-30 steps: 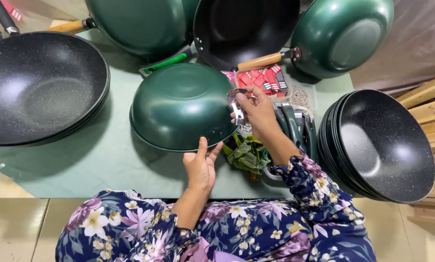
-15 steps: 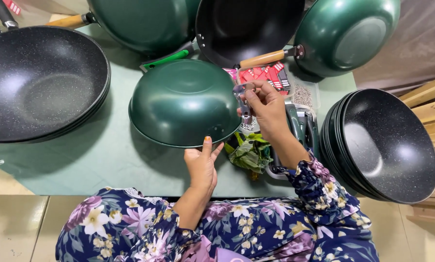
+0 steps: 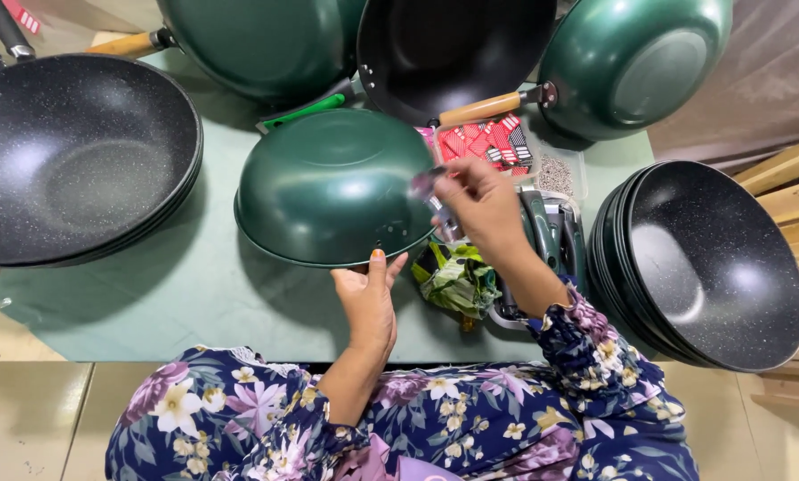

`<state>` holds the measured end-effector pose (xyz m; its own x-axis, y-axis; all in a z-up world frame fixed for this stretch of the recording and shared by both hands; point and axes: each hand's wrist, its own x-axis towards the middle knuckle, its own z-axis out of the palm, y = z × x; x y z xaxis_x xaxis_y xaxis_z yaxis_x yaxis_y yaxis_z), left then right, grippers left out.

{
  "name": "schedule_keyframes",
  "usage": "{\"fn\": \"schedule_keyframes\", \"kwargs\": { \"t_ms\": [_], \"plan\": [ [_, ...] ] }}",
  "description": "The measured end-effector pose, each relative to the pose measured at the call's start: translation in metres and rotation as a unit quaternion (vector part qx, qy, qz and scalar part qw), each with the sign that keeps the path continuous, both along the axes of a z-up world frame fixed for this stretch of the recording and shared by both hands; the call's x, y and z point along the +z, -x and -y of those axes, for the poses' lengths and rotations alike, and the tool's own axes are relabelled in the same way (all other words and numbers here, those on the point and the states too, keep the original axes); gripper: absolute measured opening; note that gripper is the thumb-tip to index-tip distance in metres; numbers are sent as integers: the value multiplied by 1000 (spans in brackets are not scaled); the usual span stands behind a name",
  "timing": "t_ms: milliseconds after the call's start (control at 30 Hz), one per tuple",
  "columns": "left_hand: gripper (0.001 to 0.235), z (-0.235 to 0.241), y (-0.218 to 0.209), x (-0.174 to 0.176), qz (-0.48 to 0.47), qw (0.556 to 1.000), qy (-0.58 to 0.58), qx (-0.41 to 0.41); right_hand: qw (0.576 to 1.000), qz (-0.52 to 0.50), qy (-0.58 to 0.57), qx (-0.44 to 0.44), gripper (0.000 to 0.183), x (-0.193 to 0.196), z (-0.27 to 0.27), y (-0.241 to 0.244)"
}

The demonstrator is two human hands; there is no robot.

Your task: Assembling a handle onto a green frying pan using screws and a screwdriver

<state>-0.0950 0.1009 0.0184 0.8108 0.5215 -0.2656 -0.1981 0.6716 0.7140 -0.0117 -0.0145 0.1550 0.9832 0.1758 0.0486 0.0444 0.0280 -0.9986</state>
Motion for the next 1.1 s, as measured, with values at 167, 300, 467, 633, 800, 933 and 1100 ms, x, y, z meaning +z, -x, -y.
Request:
{"fn": "schedule_keyframes", "kwargs": {
  "t_ms": [167,300,467,633,800,933,1100],
  "plan": [
    [46,5,-6,-9,7,1000,10,2,995,-83,27,56,21,-29,-11,5],
    [46,5,-1,22,3,1000,21,5,992,-107,31,63,24,-39,-16,9],
    [47,1,-5,21,-33,999,-14,21,989,-117,73,61,31,-40,-23,14],
    [45,1,-7,15,-53,998,-17,33,986,-113,107,52,20,-67,-16,4],
    [44,-4,-7,27,-60,997,-6,38,957,-28,274,86,18,-42,-12,16],
    [42,-5,-5,34,-52,998,1,37,942,2,310,128,18,-33,-7,18],
    [44,-7,-12,-6,-47,998,17,46,900,104,378,192,43,-5,-8,29]
  ]
}}
